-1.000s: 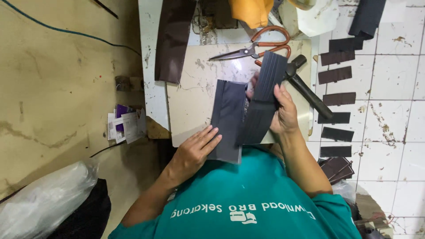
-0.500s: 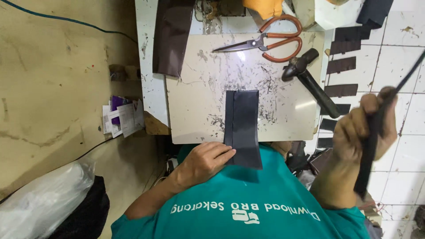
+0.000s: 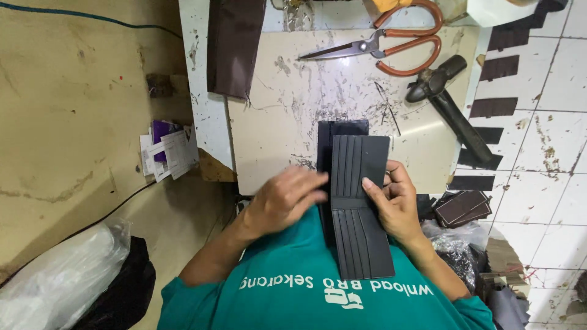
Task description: The person aligns and folds a black leather wallet on a workbench, then uses a hammer to tap the folded edges. They continue to adjust and press the wallet, then set it aside and briefly handle a small metal pin on the table.
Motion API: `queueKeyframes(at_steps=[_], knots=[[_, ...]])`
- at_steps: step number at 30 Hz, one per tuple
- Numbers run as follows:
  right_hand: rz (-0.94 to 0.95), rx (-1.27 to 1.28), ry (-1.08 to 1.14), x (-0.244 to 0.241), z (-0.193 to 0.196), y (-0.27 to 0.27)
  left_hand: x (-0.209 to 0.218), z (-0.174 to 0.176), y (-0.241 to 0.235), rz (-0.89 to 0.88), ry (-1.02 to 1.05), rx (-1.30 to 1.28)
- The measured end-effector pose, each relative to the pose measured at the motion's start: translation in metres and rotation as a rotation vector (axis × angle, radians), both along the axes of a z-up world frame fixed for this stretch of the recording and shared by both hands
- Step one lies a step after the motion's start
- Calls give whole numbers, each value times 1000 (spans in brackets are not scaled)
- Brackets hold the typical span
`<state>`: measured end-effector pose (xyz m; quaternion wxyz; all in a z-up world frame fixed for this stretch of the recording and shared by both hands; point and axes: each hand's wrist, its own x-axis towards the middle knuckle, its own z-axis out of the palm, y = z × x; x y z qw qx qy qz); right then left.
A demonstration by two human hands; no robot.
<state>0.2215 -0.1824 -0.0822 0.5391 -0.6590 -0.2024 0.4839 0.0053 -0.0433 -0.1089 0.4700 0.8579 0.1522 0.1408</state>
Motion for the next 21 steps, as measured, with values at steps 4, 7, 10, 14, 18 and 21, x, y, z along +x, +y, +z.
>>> queueKeyframes(at_steps=[4,7,10,14,18,21], knots=[[-22,-16,50,-3,-9,0,20,15,30,82,153,554],[-32,5,44,-3,-15,5,25,20,31,107,210,612],[-17,24,1,-6,-15,14,25,22,33,103,228,621],[26,9,-26,-10,1,34,23,27,39,83,229,545],[45,-5,-55,-10,2,38,21,22,41,97,228,492],[25,0,-31,-12,-4,36,22,24,43,115,234,476]])
